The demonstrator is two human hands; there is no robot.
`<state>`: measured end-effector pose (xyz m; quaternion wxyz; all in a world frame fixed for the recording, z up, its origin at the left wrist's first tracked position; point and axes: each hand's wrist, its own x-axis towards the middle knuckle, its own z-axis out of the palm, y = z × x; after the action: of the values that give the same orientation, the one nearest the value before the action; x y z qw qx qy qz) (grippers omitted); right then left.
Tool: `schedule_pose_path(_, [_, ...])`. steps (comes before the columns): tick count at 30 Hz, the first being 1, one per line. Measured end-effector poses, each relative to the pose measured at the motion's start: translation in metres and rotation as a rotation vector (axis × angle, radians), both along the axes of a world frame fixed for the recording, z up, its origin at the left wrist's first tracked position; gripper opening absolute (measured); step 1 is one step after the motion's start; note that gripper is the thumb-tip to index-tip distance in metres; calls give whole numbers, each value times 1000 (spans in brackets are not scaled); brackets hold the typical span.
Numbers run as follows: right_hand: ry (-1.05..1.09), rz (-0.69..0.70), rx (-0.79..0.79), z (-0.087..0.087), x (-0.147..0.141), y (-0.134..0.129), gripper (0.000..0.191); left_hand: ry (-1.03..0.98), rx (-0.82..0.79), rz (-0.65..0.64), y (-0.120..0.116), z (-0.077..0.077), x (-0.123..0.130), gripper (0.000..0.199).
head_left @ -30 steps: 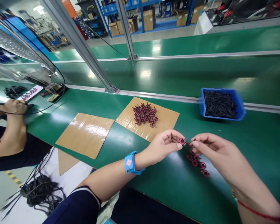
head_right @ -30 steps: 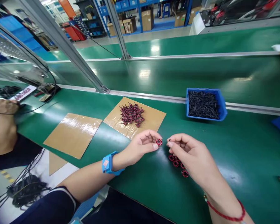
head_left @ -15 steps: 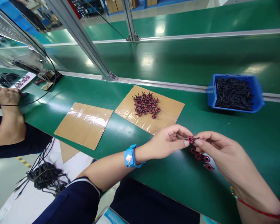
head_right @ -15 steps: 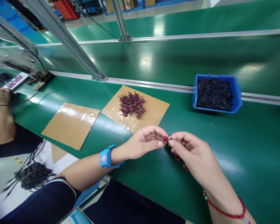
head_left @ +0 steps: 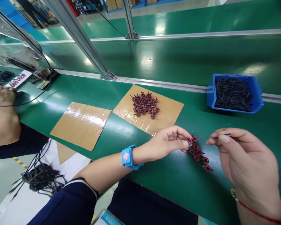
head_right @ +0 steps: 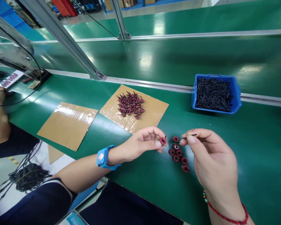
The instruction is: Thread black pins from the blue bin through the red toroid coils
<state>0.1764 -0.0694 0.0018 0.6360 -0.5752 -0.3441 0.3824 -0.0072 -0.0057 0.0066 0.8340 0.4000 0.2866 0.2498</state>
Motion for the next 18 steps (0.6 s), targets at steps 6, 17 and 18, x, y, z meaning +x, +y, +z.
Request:
schedule_pose_path(6, [-94, 58, -118, -1, 0, -6, 17, 17, 20, -21, 0, 3, 2, 20])
schedule_pose_path(17, [-263, 85, -136, 6, 1, -11, 14, 13, 43, -42, 0, 4, 0, 17])
schedule_pose_path(18, [-278, 93, -141, 6, 2, -11, 14, 13, 47, -45, 0, 4, 0, 17])
